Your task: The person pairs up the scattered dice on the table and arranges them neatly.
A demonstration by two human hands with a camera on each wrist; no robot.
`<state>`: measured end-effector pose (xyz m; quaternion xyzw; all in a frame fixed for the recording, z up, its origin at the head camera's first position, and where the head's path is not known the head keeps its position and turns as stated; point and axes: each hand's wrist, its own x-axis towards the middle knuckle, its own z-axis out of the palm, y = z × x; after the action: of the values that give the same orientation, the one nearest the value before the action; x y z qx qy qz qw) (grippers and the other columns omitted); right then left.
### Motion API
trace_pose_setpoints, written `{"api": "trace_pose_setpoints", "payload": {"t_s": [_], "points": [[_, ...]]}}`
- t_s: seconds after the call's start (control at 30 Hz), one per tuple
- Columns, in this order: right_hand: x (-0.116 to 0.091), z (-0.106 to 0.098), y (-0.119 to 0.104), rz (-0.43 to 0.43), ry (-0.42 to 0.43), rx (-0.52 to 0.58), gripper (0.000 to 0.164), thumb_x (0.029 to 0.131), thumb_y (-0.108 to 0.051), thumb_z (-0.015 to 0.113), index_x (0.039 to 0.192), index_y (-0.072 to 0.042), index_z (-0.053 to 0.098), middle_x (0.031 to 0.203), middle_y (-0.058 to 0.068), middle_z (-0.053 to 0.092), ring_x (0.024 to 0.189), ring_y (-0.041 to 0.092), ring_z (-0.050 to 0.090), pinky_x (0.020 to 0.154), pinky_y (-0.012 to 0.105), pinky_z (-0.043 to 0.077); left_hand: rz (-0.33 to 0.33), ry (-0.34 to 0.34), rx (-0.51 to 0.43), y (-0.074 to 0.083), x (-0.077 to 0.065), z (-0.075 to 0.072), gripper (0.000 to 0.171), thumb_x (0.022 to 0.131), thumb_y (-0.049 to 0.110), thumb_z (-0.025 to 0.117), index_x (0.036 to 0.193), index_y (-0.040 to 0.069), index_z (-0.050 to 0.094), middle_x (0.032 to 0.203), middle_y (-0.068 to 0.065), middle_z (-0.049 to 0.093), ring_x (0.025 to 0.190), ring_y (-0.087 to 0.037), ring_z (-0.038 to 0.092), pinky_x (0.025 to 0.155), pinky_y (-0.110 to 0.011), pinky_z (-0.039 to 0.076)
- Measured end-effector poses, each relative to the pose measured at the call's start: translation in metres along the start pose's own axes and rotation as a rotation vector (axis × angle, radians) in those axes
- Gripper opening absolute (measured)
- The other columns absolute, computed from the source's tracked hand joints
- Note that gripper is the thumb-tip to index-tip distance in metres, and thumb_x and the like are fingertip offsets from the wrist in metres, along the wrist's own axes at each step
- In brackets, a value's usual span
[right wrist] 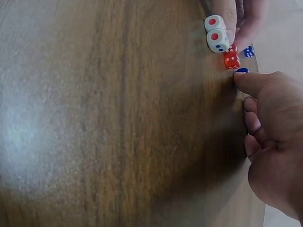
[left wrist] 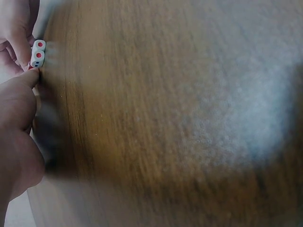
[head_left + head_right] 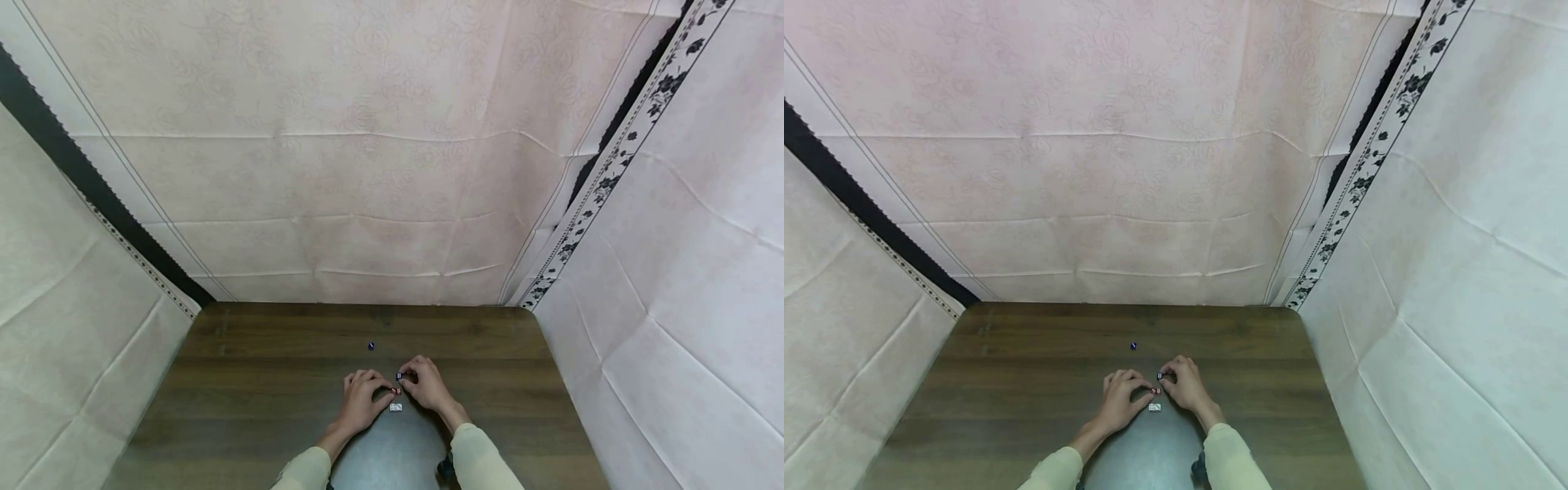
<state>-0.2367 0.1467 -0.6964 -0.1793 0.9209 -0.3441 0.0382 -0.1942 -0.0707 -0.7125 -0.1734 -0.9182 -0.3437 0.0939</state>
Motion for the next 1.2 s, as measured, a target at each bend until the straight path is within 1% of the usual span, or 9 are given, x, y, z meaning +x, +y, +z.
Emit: {"api": "trace_pose_setpoints", "payload": {"t_s": [0.23,0.4,0.53,0.63,0.8,0.9,1.0,1.1,1.2], "points": [[0.0,0.003,0.004,0.009,0.011,0.01,0.012,0.107,-0.018,0.08,0.119,-0.018,0.083,0.122,0.001,0.072,0.117,0.022,0.066,0.101,0.045,0.057,0.004,0.006,-0.002,0.001,-0.001,-0.001,0.011,0.097,0.022,0.092,0.107,0.022,0.088,0.11,0.002,0.077,0.11,-0.023,0.065,0.101,-0.058,0.04],[0.0,0.002,0.003,-0.003,0.011,0.018,0.013,0.106,-0.017,0.081,0.119,-0.015,0.083,0.122,0.003,0.072,0.114,0.024,0.066,0.098,0.046,0.056,0.011,0.0,0.008,-0.003,-0.001,-0.001,0.013,0.096,0.026,0.093,0.109,0.023,0.088,0.111,0.004,0.077,0.11,-0.022,0.065,0.1,-0.056,0.041],[-0.001,0.002,0.003,0.01,0.007,0.031,0.013,0.107,-0.017,0.08,0.119,-0.016,0.083,0.123,0.003,0.071,0.115,0.023,0.065,0.099,0.047,0.055,0.025,-0.005,0.009,-0.007,-0.003,-0.002,0.016,0.097,0.028,0.092,0.112,0.024,0.087,0.112,0.005,0.076,0.111,-0.021,0.064,0.1,-0.056,0.044],[-0.001,0.002,0.003,0.024,0.005,0.037,0.013,0.107,-0.017,0.08,0.119,-0.017,0.083,0.123,0.002,0.071,0.116,0.022,0.064,0.101,0.048,0.053,0.035,0.001,0.006,-0.009,-0.005,-0.004,0.018,0.097,0.028,0.092,0.113,0.022,0.087,0.113,0.004,0.077,0.11,-0.021,0.065,0.103,-0.058,0.046],[-0.001,0.004,0.004,0.003,0.029,0.029,0.013,0.105,-0.016,0.082,0.118,-0.015,0.084,0.12,0.001,0.072,0.114,0.022,0.064,0.102,0.049,0.052,0.042,0.031,-0.019,-0.012,-0.008,-0.007,0.018,0.098,0.023,0.091,0.115,0.017,0.087,0.111,0.002,0.078,0.109,-0.021,0.066,0.104,-0.06,0.047],[-0.001,0.005,0.006,-0.001,0.037,0.025,0.012,0.105,-0.016,0.083,0.117,-0.016,0.083,0.118,0.0,0.072,0.113,0.021,0.065,0.102,0.05,0.052,0.025,0.05,-0.043,-0.014,-0.006,-0.01,0.017,0.099,0.021,0.09,0.115,0.015,0.087,0.111,0.001,0.079,0.109,-0.022,0.067,0.103,-0.059,0.046],[-0.002,0.005,0.006,0.001,0.038,0.028,0.012,0.105,-0.016,0.083,0.116,-0.017,0.083,0.118,0.0,0.072,0.113,0.021,0.065,0.102,0.05,0.052,-0.002,0.08,-0.058,-0.017,-0.001,-0.013,0.016,0.099,0.018,0.09,0.113,0.014,0.087,0.11,-0.001,0.079,0.109,-0.025,0.069,0.101,-0.056,0.045],[-0.002,0.005,0.005,0.002,0.038,0.037,0.011,0.105,-0.017,0.083,0.116,-0.017,0.083,0.118,0.0,0.072,0.114,0.022,0.065,0.103,0.05,0.053,-0.038,0.111,-0.054,-0.021,0.007,-0.016,0.013,0.099,0.017,0.089,0.11,0.013,0.087,0.111,-0.003,0.08,0.108,-0.027,0.07,0.097,-0.052,0.045],[-0.001,0.004,0.004,0.009,0.038,0.047,0.011,0.105,-0.017,0.083,0.116,-0.016,0.083,0.118,0.0,0.072,0.115,0.022,0.065,0.104,0.05,0.053,-0.085,0.126,-0.037,-0.026,0.018,-0.02,0.011,0.1,0.017,0.088,0.11,0.012,0.086,0.113,-0.005,0.081,0.109,-0.028,0.07,0.094,-0.051,0.046]]}}
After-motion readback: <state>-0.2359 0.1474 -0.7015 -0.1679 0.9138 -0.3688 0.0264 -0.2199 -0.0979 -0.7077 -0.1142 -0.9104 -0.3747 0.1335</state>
